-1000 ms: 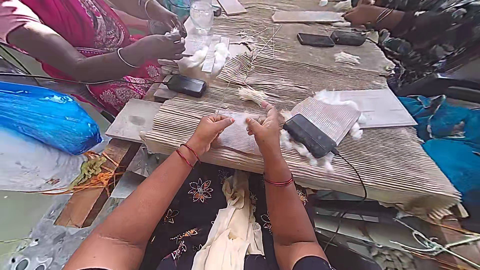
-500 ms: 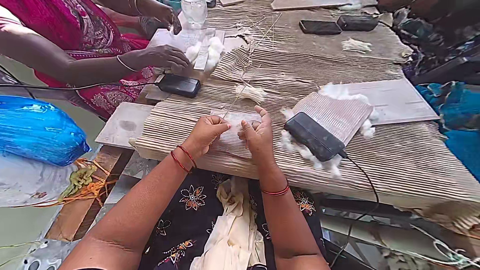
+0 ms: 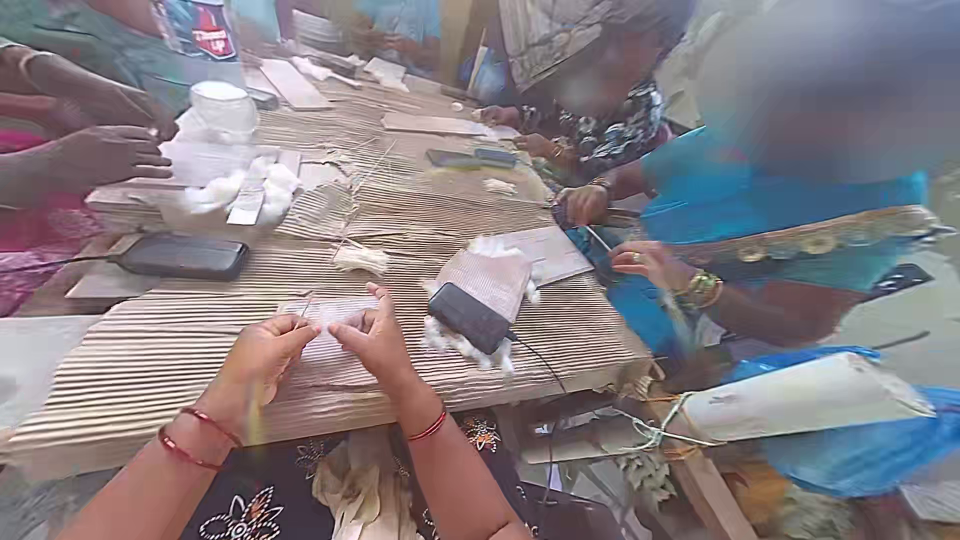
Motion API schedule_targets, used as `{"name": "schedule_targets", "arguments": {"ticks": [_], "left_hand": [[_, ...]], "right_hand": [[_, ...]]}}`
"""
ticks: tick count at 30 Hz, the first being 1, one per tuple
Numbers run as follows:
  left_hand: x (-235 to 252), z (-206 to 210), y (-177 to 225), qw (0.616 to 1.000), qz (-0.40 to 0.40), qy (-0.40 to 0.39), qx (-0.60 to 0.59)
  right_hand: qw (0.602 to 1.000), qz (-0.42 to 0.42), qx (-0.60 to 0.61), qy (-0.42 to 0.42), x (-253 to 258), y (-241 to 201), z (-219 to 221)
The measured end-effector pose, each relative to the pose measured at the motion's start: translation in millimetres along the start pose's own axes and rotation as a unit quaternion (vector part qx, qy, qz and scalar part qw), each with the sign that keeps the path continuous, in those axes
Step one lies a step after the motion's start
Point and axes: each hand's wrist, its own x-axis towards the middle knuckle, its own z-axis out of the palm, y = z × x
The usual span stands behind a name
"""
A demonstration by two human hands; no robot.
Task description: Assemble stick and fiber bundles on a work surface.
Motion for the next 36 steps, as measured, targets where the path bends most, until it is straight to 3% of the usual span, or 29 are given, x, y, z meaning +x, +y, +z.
{"name": "schedule_targets", "arguments": {"ticks": [23,36], "left_hand": [[6.3,-1.6,-0.8,0.999,0.013,-0.035,0.024],[10.4,2.6,-3.5,0.994,0.075,-0.059,0.052]], "right_hand": [[0.998,-0.02,0.057,0.02,-6.3,-8.0,10.4],[0.993,0.033,0.003,0.109,6.6,-14.7,14.5]]}}
